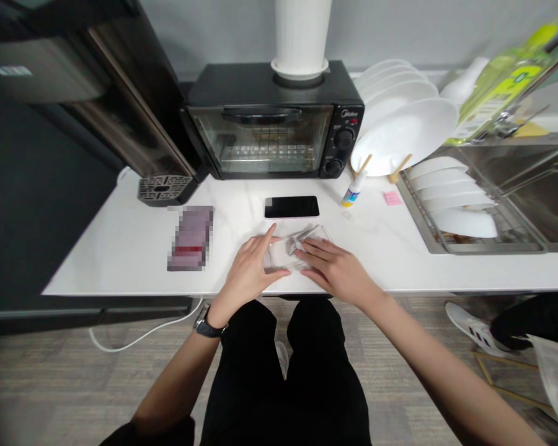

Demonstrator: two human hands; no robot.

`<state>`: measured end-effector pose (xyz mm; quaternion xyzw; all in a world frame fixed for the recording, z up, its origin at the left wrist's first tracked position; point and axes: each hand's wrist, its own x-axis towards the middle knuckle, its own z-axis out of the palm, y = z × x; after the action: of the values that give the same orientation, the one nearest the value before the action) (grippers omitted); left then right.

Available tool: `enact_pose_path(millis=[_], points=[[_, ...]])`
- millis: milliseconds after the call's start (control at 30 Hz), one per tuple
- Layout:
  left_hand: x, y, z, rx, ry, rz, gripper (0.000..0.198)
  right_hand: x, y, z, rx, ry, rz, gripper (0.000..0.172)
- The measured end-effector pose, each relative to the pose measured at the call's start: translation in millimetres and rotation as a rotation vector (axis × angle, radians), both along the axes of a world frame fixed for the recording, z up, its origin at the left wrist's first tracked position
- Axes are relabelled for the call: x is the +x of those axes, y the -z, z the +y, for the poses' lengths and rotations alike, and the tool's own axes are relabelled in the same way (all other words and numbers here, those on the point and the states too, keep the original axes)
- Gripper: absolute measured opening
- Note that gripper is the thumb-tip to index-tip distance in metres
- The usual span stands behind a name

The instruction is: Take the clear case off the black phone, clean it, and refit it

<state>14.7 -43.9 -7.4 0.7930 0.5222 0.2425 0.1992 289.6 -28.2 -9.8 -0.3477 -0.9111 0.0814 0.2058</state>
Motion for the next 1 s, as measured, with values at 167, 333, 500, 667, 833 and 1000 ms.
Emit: enact_pose_path(millis=[167, 333, 500, 667, 833, 1000], points=[[-0.5, 1.9, 2.8, -0.006, 0.006, -0.011, 0.112, 1.0, 5.8, -4.0, 0.100, 0.224, -0.082, 0.049], [-1.1, 0.9, 3.0, -0.002, 0.001, -0.009, 0.101, -52.4, 6.9, -15.2, 0.004, 0.168, 0.001, 0.067], [-0.1, -2.9, -0.3, 0.004, -0.032, -0.008, 0.099, -62.0, -4.5, -27.6, -0.100, -0.027, 0.027, 0.053], [1.0, -3.0, -0.7, 0.003, -0.042, -0.006, 0.106, -16.9, -15.0, -26.9, 0.003, 0.115, -0.092, 0.042], [-0.2, -0.4, 2.7, -0.007, -0.020, -0.008, 0.106, -11.7, -9.6, -6.3, 0.117, 0.327, -0.165, 0.044], [-2.0, 1.2, 4.3, -0.007, -0.011, -0.053, 0.106, -49.5, 1.4, -4.7, 0.094, 0.310, -0.044, 0.063]])
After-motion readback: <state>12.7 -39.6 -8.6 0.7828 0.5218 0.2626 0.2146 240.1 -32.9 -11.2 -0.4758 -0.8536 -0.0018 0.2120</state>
